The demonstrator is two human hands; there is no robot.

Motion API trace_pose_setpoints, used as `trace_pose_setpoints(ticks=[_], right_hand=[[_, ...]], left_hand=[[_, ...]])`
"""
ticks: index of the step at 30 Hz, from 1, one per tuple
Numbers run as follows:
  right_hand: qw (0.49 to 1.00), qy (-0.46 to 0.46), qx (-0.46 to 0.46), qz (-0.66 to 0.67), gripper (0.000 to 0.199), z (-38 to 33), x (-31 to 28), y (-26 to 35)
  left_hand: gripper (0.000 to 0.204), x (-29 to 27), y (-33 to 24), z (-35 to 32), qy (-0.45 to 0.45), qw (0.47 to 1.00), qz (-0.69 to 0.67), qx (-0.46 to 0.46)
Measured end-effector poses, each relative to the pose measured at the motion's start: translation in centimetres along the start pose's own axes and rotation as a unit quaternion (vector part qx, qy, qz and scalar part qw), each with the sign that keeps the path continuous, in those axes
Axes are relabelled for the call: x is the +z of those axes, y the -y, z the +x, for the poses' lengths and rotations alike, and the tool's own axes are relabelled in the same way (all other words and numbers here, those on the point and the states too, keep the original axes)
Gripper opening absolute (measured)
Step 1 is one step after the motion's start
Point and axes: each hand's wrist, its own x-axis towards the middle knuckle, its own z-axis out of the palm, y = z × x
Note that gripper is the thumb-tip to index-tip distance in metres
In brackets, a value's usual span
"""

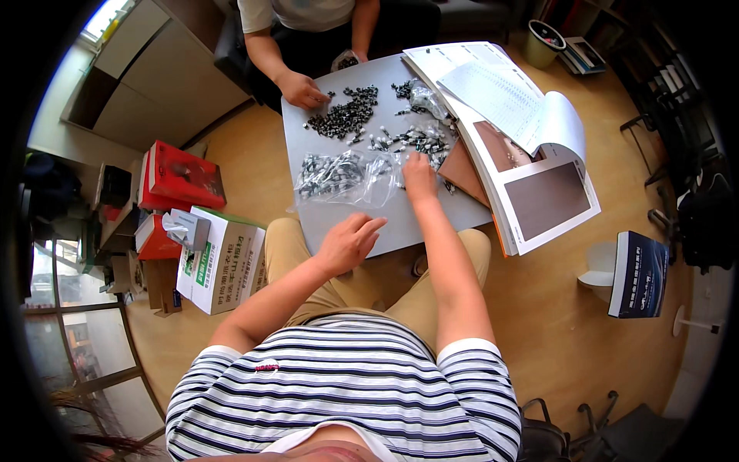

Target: The person sorts small hardware components from the table by hand, groups them, and places them into clear plastic bags.

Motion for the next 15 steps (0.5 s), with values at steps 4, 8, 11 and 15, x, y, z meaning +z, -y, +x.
trace_pose_setpoints(ticks=[4, 8, 11, 15], right_hand=[[0.683, 0.101, 0.384, 0.613, 0.010, 0.2, -3.5, 0.7], [0.275, 0.090, 0.306, 0.907, 0.033, -1.9, -2.6, -1.9], [0.253, 0.066, 0.363, 0.894, 0.048, -1.1, -6.9, 1.4], [0.196, 0.073, 0.302, 0.930, 0.063, -1.7, -8.1, 1.5]], left_hand=[[0.038, 0.3, -0.2, 0.5, 0.039, 0.996, -0.017, -0.080], [0.040, 1.1, 0.5, 1.6, 0.035, 0.994, 0.008, -0.102], [0.041, 0.4, 1.1, 2.1, 0.109, 0.975, 0.107, -0.164], [0.038, -0.2, 2.8, 2.3, 0.146, 0.945, 0.195, -0.220]])
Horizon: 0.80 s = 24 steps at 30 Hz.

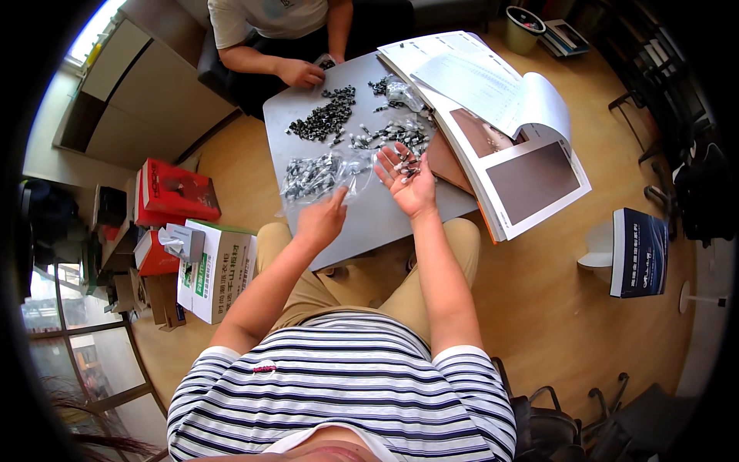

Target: The person sorts small hardware components from the table by hand, groups them, and places them into clear plastic bags.

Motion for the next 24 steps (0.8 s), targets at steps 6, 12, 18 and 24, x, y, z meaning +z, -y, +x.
trace_pose_setpoints(ticks=[6, 12, 18, 24], right_hand=[[0.998, -0.046, -0.003, -0.038, 0.074, -0.5, 0.8, -0.1], [0.995, -0.035, -0.001, -0.097, 0.067, -0.1, -0.3, 0.3], [0.402, -0.120, -0.084, -0.904, 0.032, 0.2, -1.2, -0.5], [0.432, -0.161, -0.081, -0.884, 0.041, 0.8, -0.5, -1.7]], left_hand=[[0.015, -0.4, 4.9, 1.2, -0.169, 0.982, -0.076, -0.019], [0.008, -0.3, 6.9, 0.4, -0.200, 0.976, -0.084, -0.026], [0.006, -0.4, 6.1, -0.3, -0.196, 0.975, -0.108, -0.004], [0.007, -0.4, 4.9, -0.5, -0.188, 0.977, -0.093, 0.033]])
